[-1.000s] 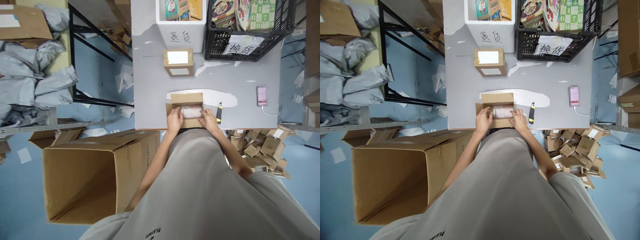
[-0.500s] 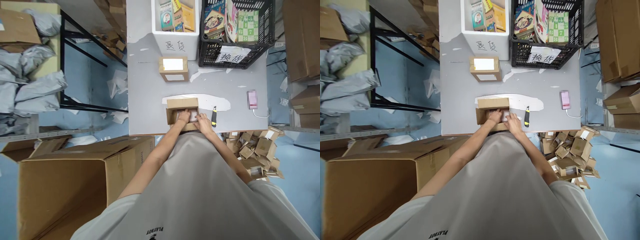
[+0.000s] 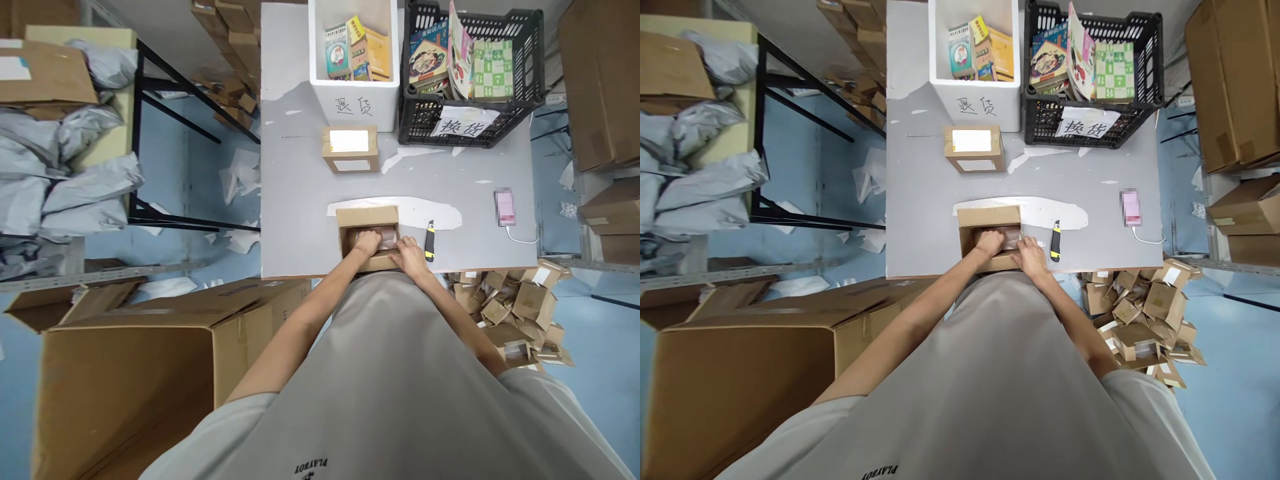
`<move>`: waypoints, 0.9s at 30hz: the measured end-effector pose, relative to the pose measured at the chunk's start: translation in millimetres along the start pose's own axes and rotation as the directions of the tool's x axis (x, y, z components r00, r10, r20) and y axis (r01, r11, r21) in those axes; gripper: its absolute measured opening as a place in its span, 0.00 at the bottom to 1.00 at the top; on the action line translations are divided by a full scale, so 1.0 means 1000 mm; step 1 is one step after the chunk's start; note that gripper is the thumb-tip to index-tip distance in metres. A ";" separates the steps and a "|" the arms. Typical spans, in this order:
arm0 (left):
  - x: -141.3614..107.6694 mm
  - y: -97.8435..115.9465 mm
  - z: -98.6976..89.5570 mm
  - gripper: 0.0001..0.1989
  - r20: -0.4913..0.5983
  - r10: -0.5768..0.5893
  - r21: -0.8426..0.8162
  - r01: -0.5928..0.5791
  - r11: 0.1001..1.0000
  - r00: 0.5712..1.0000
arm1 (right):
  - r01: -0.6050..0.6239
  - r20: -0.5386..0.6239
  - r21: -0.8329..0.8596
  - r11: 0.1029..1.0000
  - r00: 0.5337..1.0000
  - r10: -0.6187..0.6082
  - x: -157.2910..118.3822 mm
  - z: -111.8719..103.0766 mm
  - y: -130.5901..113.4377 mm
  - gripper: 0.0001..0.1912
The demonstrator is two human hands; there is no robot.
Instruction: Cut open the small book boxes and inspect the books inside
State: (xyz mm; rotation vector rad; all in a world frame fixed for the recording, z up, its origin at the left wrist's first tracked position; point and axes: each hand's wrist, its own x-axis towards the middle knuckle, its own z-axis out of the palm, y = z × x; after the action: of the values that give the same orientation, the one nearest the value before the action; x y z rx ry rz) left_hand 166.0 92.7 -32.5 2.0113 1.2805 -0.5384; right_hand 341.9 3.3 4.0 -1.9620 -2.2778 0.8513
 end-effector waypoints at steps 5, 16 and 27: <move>-0.011 -0.015 -0.002 0.24 -0.094 -0.083 -0.016 0.082 0.997 0.992 | -0.018 0.043 -0.007 1.000 0.999 0.018 0.003 -0.002 -0.002 0.15; -0.026 -0.020 -0.001 0.23 -0.174 -0.176 -0.173 0.146 0.974 0.969 | 0.251 0.127 -0.218 0.943 0.966 -0.227 0.055 -0.020 -0.015 0.24; -0.041 -0.031 0.006 0.17 -0.260 -0.274 -0.352 0.173 0.920 0.926 | 0.440 0.300 -0.314 0.841 0.887 -0.352 0.077 -0.021 -0.027 0.24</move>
State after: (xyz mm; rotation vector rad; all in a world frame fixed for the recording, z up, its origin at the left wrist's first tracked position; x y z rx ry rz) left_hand 120.6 71.1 -19.6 1.7224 1.6833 -0.1036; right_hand 308.8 80.5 7.3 -1.4389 -3.0320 0.6638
